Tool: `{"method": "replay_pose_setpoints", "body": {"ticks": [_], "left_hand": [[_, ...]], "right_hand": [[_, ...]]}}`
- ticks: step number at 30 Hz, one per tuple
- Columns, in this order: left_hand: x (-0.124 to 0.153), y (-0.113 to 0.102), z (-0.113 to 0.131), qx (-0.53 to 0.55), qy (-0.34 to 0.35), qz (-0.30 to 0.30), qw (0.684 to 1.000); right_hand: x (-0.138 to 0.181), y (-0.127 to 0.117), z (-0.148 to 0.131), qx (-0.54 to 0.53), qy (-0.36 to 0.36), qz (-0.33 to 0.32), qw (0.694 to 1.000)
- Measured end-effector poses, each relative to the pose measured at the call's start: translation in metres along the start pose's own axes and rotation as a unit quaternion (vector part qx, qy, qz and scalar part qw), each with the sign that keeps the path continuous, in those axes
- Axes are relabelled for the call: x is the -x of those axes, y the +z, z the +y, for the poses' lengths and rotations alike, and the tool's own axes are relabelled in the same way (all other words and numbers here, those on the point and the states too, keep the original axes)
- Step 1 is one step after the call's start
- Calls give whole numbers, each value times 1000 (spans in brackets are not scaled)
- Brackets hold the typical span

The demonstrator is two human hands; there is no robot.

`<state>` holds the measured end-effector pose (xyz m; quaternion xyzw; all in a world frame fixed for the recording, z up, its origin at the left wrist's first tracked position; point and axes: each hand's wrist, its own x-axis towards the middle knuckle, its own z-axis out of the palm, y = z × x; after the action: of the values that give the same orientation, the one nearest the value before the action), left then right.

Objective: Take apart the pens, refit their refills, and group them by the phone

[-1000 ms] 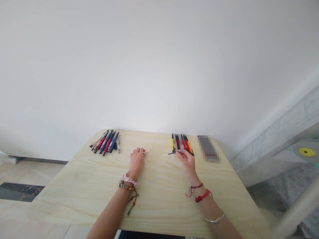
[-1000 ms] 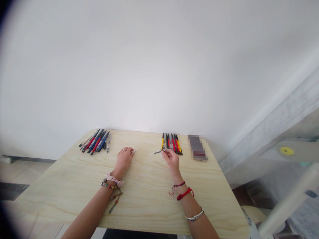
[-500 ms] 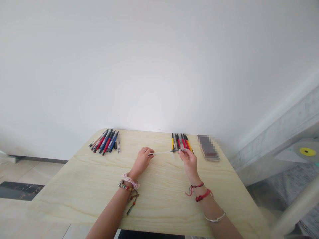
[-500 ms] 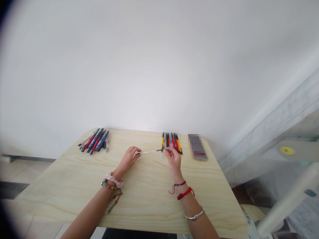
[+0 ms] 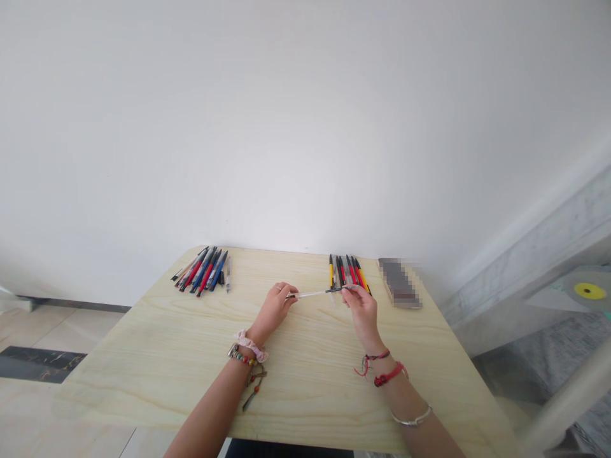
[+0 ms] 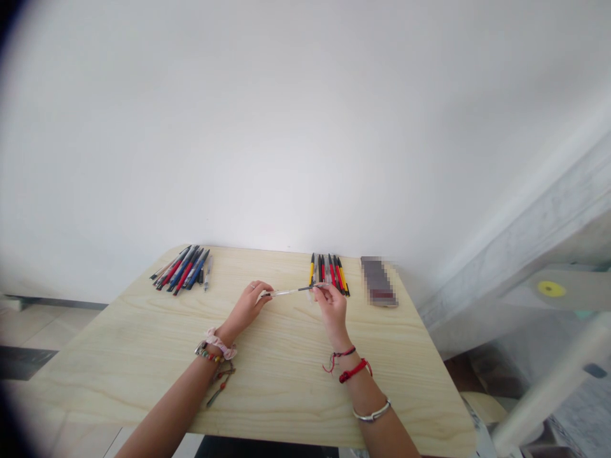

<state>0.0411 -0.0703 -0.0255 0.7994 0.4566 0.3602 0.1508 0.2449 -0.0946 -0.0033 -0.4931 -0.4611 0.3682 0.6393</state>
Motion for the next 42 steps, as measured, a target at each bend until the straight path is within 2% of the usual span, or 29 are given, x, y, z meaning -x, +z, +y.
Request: {"method": "replay_pose_setpoints", "body": {"ticks": [10,27,37,42], "left_hand": [[3,1,10,44,43,10,998],[3,2,10,55,72,39,995],[3,1,13,79,62,18,995],[3,1,16,106,31,10,994]], "right_hand": [[11,12,-2,2,17,-64,998],[12,11,0,19,-7,-76,997],[11,10,3,23,-9,-81,996],[10,9,9,48,-19,-123,991]]}}
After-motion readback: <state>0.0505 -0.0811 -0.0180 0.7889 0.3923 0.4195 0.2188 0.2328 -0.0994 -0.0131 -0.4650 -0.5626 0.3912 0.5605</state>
